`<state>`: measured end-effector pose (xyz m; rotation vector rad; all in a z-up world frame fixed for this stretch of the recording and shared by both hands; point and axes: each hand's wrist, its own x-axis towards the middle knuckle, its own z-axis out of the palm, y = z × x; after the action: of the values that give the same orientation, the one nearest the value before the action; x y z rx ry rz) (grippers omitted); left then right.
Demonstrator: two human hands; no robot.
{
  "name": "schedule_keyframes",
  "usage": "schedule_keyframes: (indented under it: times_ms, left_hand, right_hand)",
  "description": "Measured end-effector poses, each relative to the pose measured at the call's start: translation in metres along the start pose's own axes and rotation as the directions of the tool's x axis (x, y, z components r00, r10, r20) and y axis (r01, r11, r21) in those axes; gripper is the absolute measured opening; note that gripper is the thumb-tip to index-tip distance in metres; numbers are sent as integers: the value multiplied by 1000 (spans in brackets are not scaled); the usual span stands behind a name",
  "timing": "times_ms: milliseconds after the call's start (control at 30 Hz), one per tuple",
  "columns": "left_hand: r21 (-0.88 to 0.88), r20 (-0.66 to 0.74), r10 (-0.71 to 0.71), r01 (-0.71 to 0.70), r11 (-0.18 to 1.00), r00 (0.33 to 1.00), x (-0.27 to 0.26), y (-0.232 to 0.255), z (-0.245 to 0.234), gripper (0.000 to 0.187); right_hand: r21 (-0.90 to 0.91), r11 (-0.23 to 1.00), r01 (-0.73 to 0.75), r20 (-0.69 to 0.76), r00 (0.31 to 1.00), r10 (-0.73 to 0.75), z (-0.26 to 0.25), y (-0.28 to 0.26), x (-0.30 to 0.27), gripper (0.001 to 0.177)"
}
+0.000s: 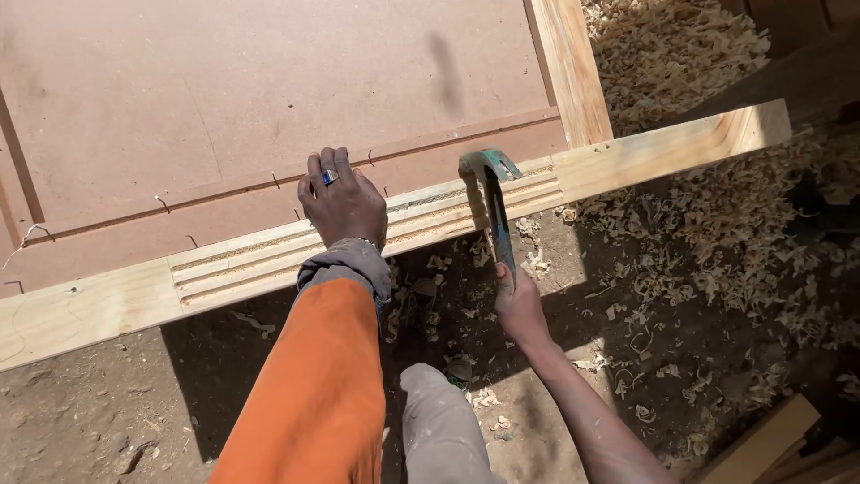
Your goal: Hammering nails into a wooden frame to secure a panel
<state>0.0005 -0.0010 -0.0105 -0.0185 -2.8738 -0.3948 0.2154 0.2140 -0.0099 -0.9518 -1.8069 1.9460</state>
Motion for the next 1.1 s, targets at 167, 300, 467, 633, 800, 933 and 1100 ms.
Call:
schedule_keyframes:
  times_ms: [167, 300, 467, 633, 800, 933, 1100]
  left_hand:
    - [17, 44, -15, 15, 1000, 999, -3, -3, -10, 37]
    - [12, -4, -12, 12, 1000, 1000, 10, 1, -7, 48]
    - [-131, -166, 10, -32, 991, 986, 4, -2, -8, 69]
    - [-655, -301, -1, -206, 727, 954, -15, -10, -25, 57]
    - [-606, -436, -110, -201, 769, 893, -33, -76, -86, 44]
    - [-325, -497, -109, -68, 943, 861, -14, -174, -76, 29]
    - [-172, -266, -197, 155, 973, 944, -9, -165, -88, 31]
  right_hand:
    - [-286, 936, -205, 144, 956, 254, 13, -48, -3, 58]
    - [-187, 944, -272, 138, 944, 300, 21, -66, -32, 55]
    - [-157, 925, -345, 195, 908, 371, 17, -86, -69, 50]
    - [-239, 940, -245, 307, 899, 312, 25, -132, -85, 51]
    - [-257, 960, -111, 307, 933, 190, 30, -144, -89, 53]
    - [-51, 988, 144, 301, 946, -122, 61, -69, -84, 47]
    - [-554, 816, 166, 347, 937, 45, 87, -15, -31, 57]
